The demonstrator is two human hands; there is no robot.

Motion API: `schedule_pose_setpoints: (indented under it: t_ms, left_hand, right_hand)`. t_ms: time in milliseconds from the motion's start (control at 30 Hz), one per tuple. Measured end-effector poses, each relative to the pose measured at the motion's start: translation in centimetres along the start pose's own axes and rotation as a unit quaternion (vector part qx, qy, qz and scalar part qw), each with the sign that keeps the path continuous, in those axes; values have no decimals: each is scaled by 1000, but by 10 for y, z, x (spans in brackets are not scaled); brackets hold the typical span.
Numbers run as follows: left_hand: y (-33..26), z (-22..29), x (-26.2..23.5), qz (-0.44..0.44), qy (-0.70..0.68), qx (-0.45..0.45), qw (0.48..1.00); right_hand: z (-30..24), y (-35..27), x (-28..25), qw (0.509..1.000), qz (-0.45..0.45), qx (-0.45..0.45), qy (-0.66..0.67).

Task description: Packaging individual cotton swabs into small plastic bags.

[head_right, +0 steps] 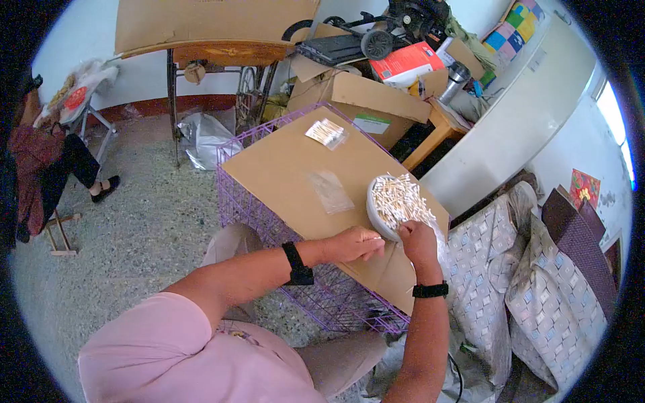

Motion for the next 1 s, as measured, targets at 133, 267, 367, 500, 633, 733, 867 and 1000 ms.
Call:
schedule_pose_setpoints:
  t_ms: [133, 267, 367, 500, 633, 733, 867, 1000]
  left_hand:
    - [-5, 5, -1, 15, -15, 2, 1000]
    - [-7, 10, -4, -3, -21, -31, 999]
    - [-3, 4, -4, 18, -27, -14, 999]
    - [-3, 3, -6, 8, -27, -15, 999]
    - [-4, 0, 1, 33, -29, -24, 999]
    - [-4, 1, 4, 23, -39, -22, 999]
    - [4, -13, -6, 81, 132, 220, 963]
    - [-2, -1, -4, 25, -76, -25, 996]
  right_hand:
    - [-3, 1, 5, 1000, 18, -2, 12]
    - [-3, -2, 4, 999, 33, 18, 25]
    - [0, -5, 7, 995, 79, 28, 45]
    - [-15, -12, -2, 990, 113, 18, 82]
    - [-32, -42, -1, 967, 179, 55, 174]
    - [-55, -71, 10, 948, 222, 64, 218]
    - [-71, -95, 45, 933, 245, 57, 256]
    - [-83, -98, 73, 886, 266, 83, 370]
Point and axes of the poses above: each hand's wrist, its own y-axis towards the middle knuckle, its own x-axis out of the palm, z = x × y, the point moved 1 cm from there along y, towards the middle knuckle, and after that the axes turned 9 degrees about -x, right-handed, at the moved point
